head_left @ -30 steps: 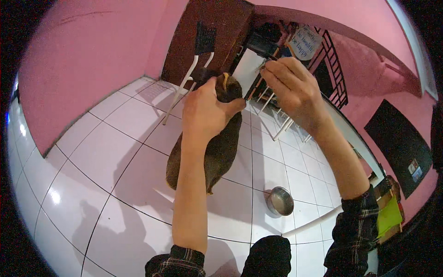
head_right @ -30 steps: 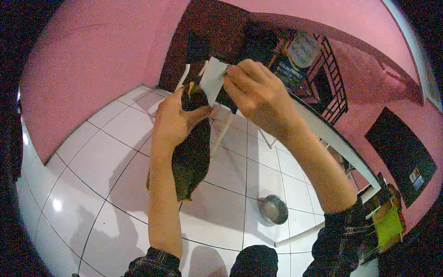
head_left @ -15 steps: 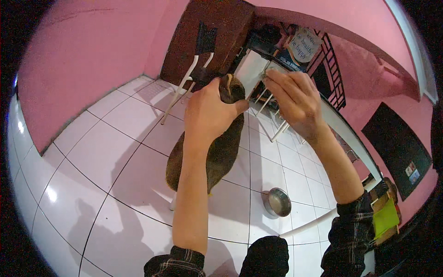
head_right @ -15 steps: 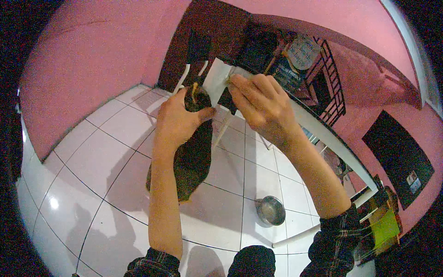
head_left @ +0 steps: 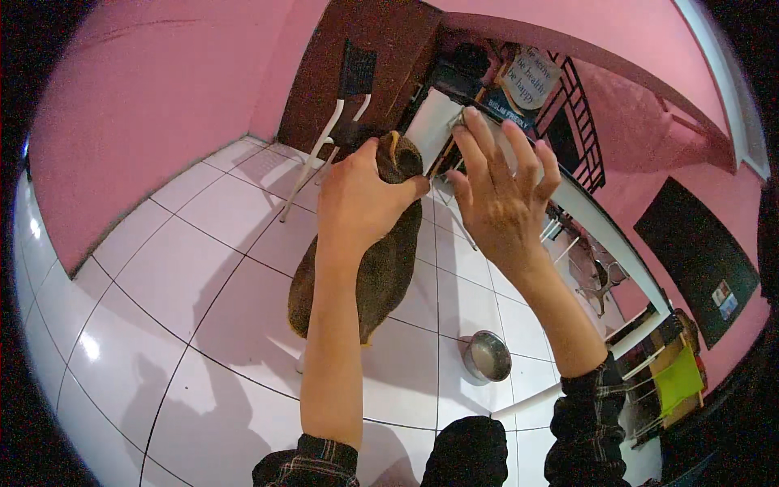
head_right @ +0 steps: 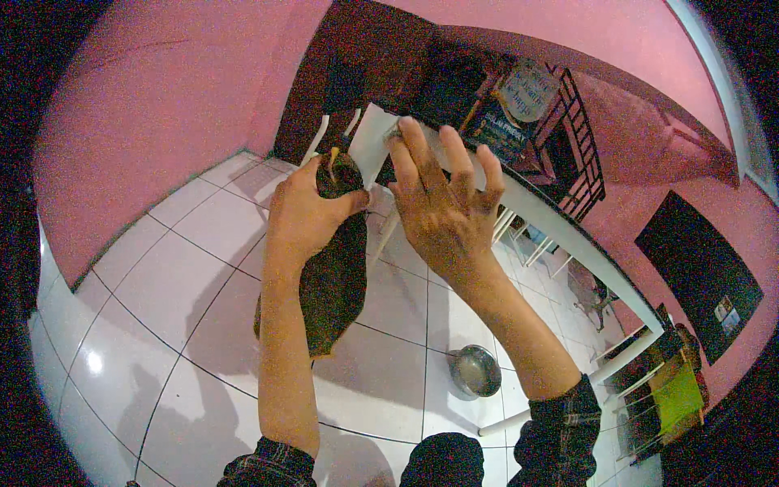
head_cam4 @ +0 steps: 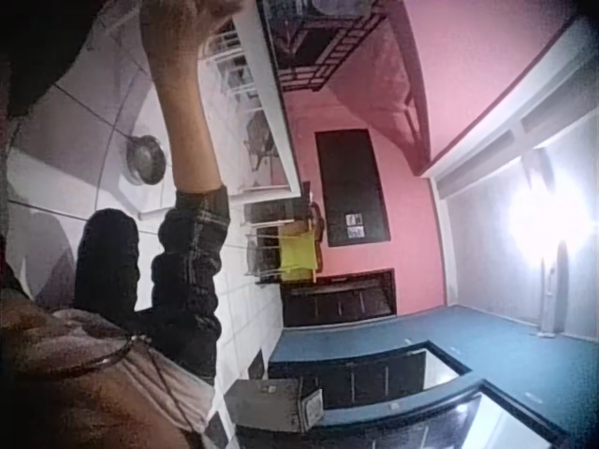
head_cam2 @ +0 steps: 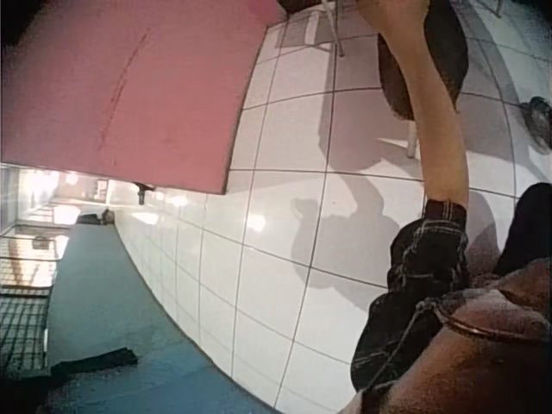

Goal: The person wipes the glass surface and the metal legs of a table using a damp cloth after rinsing it in a bowl of water.

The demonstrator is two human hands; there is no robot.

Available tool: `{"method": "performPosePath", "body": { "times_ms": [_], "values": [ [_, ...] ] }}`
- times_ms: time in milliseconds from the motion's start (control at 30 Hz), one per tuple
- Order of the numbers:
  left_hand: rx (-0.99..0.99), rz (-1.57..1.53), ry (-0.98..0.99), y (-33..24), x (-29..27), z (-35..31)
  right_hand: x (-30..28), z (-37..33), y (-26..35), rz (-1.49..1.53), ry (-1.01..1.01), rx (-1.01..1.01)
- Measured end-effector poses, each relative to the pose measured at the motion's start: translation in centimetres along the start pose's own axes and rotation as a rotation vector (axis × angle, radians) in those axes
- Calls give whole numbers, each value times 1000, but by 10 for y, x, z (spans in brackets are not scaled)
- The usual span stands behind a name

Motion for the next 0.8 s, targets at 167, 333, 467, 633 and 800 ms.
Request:
{"method": "performPosePath", "body": {
  "times_ms": [167, 333, 467, 633, 800],
  "values": [
    [-9, 48, -24, -2, 2, 0, -6, -7, 6, 5, 110, 65],
    [43, 48, -35, -4, -1, -1, -8, 1, 3, 50, 111, 60],
    [9, 41, -20, -3, 2, 0, -8, 1, 12, 114, 115, 129],
    [-15, 35, 5, -2, -2, 2, -4, -13, 23, 140, 117, 127],
    [14, 63, -21, 6, 4, 4, -7, 0, 23, 159, 179, 224]
  ]
}}
Point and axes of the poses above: each hand's wrist, its own z-axis towards the middle knuckle, its own x-axis out of the palm, y = z × x, the point moved 1 cm from there along z, towards the middle knuckle, and after that the axes turned 12 degrees about -z, right-handed, at the moved point
